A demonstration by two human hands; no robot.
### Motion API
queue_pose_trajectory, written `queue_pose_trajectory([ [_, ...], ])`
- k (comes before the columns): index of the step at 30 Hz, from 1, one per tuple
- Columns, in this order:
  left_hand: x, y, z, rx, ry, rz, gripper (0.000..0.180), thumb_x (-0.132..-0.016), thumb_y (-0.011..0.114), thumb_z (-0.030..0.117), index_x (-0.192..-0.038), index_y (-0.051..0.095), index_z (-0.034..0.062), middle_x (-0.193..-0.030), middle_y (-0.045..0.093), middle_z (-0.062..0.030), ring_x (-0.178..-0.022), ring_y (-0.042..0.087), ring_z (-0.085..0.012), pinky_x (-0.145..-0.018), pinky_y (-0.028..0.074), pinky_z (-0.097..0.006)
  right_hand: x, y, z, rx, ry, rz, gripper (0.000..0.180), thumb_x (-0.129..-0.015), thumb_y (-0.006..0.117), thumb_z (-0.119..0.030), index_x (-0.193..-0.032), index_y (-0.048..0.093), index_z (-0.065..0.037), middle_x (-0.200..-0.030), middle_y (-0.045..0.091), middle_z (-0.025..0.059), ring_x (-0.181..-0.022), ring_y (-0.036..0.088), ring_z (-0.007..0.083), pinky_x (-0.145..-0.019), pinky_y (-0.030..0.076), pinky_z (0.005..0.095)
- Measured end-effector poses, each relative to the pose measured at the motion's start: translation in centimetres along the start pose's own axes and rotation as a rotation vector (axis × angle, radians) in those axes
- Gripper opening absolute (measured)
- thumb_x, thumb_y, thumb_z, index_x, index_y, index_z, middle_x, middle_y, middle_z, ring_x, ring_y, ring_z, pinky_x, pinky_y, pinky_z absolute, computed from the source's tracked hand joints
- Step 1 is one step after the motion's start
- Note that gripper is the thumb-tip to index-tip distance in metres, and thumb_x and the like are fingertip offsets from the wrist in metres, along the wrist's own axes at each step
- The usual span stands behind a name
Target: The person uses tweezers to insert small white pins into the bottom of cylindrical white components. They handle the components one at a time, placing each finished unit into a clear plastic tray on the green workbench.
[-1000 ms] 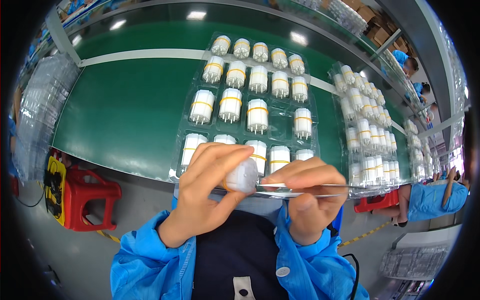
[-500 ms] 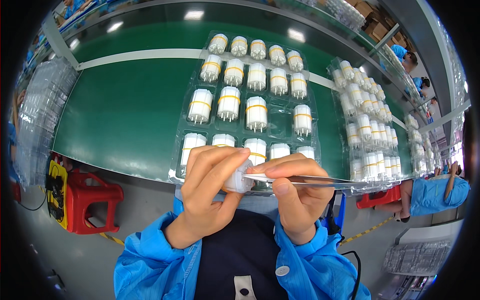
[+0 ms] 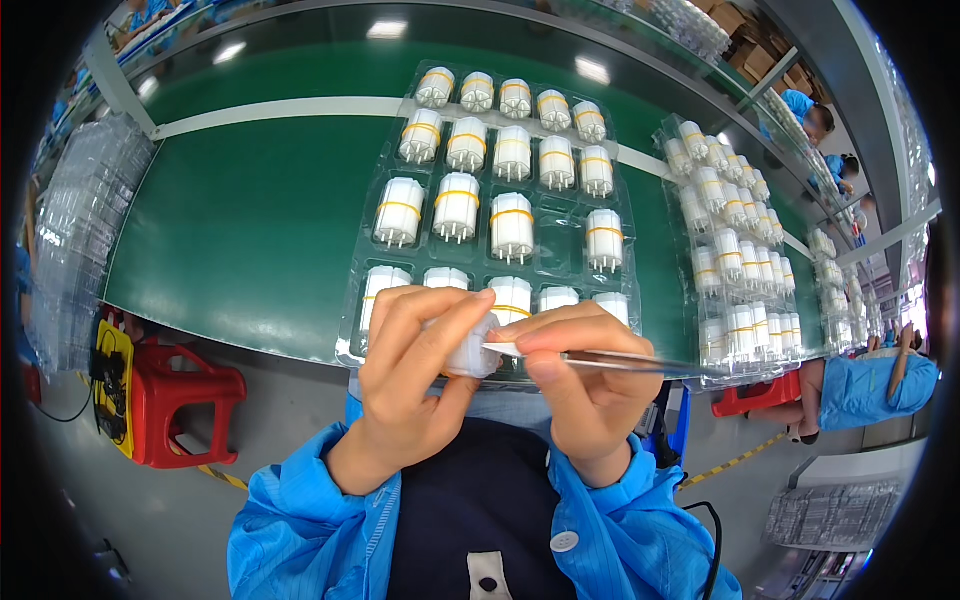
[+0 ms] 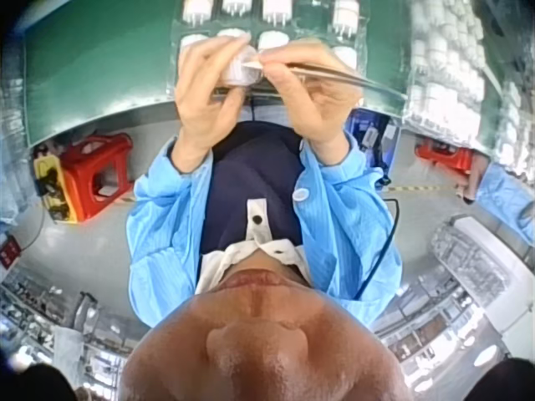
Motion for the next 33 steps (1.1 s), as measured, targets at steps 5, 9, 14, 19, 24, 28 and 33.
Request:
queue_pose_trajectory([
  [5, 0.1, 0.0, -0.2, 0.036, -0.005, -0.037, 0.063, -0.058, 0.072, -0.010, -0.119, 0.065, -0.0005, -0.107, 0.063, -0.0148, -0.094, 0.057, -0.0313, -0.079, 0.047, -0.038, -1.0, 0.3, -1.0, 0.070, -0.047, -0.099, 0.013, -0.081, 0.071, 0.001, -0.093, 0.070, 0.003, -0.088, 0.072, 0.0166, -0.077, 0.069, 0.0231, -0.066, 0.054, 0.0296],
  [9, 0.3, 0.3, -0.8, 0.258, -0.130, -0.090, 0.059, -0.061, 0.073, -0.009, -0.119, 0.065, -0.0012, -0.108, 0.063, -0.0153, -0.095, 0.058, -0.0297, -0.080, 0.048, -0.036, -0.3, -1.0, -0.1, -0.123, -0.044, 0.017, 0.016, -0.078, 0.073, 0.000, -0.093, 0.071, 0.003, -0.089, 0.072, 0.0167, -0.081, 0.070, 0.0256, -0.069, 0.055, 0.0320],
  [14, 0.6, 0.6, -1.5, 0.431, -0.244, -0.107, 0.057, -0.066, 0.075, -0.008, -0.122, 0.063, -0.0018, -0.109, 0.063, -0.0154, -0.098, 0.059, -0.0269, -0.081, 0.050, -0.034, -0.9, -0.5, -0.6, -0.086, -0.107, -0.071, 0.018, -0.077, 0.074, 0.000, -0.094, 0.071, 0.004, -0.089, 0.073, 0.0174, -0.083, 0.071, 0.0272, -0.072, 0.056, 0.0332],
  [19, 0.7, 0.7, -1.7, 0.450, -0.243, -0.121, 0.059, -0.066, 0.075, -0.008, -0.124, 0.062, -0.0021, -0.111, 0.062, -0.0155, -0.099, 0.060, -0.0265, -0.081, 0.050, -0.034, -1.0, -0.4, -0.4, -0.057, -0.110, -0.079, 0.017, -0.077, 0.073, 0.001, -0.093, 0.071, 0.003, -0.089, 0.073, 0.0176, -0.083, 0.071, 0.0277, -0.073, 0.057, 0.0336],
  [24, 0.9, 0.9, -2.0, 0.469, -0.265, -0.122, 0.059, -0.066, 0.075, -0.007, -0.124, 0.062, -0.0021, -0.111, 0.062, -0.0152, -0.100, 0.059, -0.0263, -0.082, 0.050, -0.034, -0.8, -0.5, -0.1, -0.028, -0.097, -0.079, 0.014, -0.078, 0.072, 0.003, -0.093, 0.070, 0.004, -0.088, 0.073, 0.0174, -0.082, 0.071, 0.0264, -0.072, 0.056, 0.0329],
  [28, 0.8, 0.9, -1.8, 0.465, -0.266, -0.099, 0.059, -0.066, 0.075, -0.006, -0.123, 0.062, -0.0022, -0.110, 0.062, -0.0152, -0.098, 0.059, -0.0268, -0.082, 0.049, -0.034, -0.5, -0.9, 0.5, -0.100, -0.040, 0.008, 0.013, -0.080, 0.070, 0.004, -0.093, 0.069, 0.005, -0.088, 0.073, 0.0170, -0.081, 0.070, 0.0244, -0.071, 0.055, 0.0308],
  [33, 0.6, 0.5, -1.5, 0.321, -0.212, -0.091, 0.057, -0.066, 0.076, -0.004, -0.121, 0.063, -0.0022, -0.108, 0.063, -0.0157, -0.094, 0.058, -0.0285, -0.080, 0.047, -0.035, -0.6, -0.7, 0.7, -0.070, -0.031, 0.005, 0.013, -0.081, 0.070, 0.003, -0.094, 0.069, 0.004, -0.088, 0.073, 0.0167, -0.079, 0.070, 0.0227, -0.069, 0.054, 0.0293],
])
Point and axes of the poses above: each hand's wrist, its own x-axis away from the middle knuckle, its own y-axis out of the palm, z = x × y, the point moved 9 cm from there along -x, towards the middle knuckle
